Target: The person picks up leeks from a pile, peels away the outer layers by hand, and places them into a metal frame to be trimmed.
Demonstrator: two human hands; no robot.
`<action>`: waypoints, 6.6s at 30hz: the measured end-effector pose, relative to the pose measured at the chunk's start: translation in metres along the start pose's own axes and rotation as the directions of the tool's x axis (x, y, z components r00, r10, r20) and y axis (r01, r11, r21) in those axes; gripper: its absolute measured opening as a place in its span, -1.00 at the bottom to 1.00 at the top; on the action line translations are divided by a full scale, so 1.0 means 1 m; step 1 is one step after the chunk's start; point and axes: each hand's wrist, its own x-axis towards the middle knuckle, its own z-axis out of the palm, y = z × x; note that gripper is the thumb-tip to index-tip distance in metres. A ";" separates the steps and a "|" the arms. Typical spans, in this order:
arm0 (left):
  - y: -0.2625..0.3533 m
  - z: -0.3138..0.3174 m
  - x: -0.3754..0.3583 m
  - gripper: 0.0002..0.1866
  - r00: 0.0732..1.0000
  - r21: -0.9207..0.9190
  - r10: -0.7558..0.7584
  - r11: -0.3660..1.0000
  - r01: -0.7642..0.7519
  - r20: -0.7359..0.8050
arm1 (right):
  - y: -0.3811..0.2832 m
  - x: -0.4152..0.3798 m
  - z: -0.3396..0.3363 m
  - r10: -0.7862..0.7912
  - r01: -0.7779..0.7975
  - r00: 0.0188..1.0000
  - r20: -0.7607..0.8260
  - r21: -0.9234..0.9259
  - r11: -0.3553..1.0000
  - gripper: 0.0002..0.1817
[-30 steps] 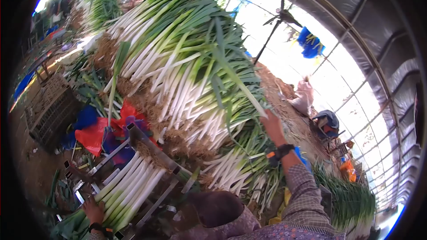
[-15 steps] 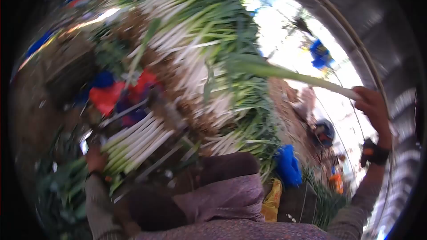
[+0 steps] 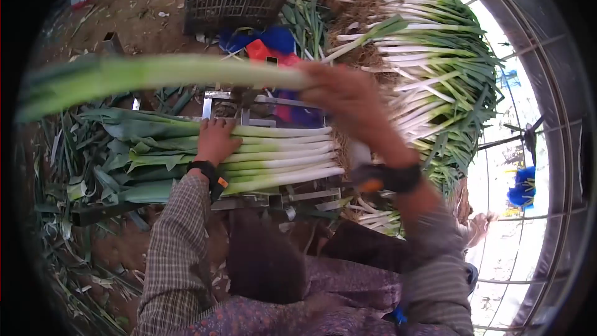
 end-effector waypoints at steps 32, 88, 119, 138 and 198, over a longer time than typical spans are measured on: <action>-0.016 -0.001 0.022 -0.56 0.996 0.083 0.054 0.995 -0.059 0.069 | 0.322 -0.061 0.048 0.173 -0.194 0.981 -0.089 -0.521 0.831 -0.63; -0.065 0.051 0.062 -0.62 0.962 0.082 0.230 0.966 -0.244 0.144 | -0.402 -0.409 -0.228 0.433 -0.745 0.373 -0.821 -0.543 -0.387 -0.68; 0.496 -0.348 -0.154 -0.64 0.497 -0.757 0.836 0.165 -0.632 -0.232 | -0.477 -0.504 -0.222 0.286 -0.676 0.719 -0.633 -0.733 0.078 -0.62; 0.492 -0.294 -0.138 -0.66 0.457 -0.909 0.889 0.170 -0.379 -0.024 | -0.357 -0.626 -0.258 -0.251 -0.587 0.701 -0.668 -0.740 0.329 -0.45; -0.066 -0.231 -0.017 -0.70 0.966 0.425 0.110 0.905 0.001 -0.236 | 0.193 -0.047 -0.005 -0.069 0.001 0.987 -0.148 -0.417 0.909 -0.58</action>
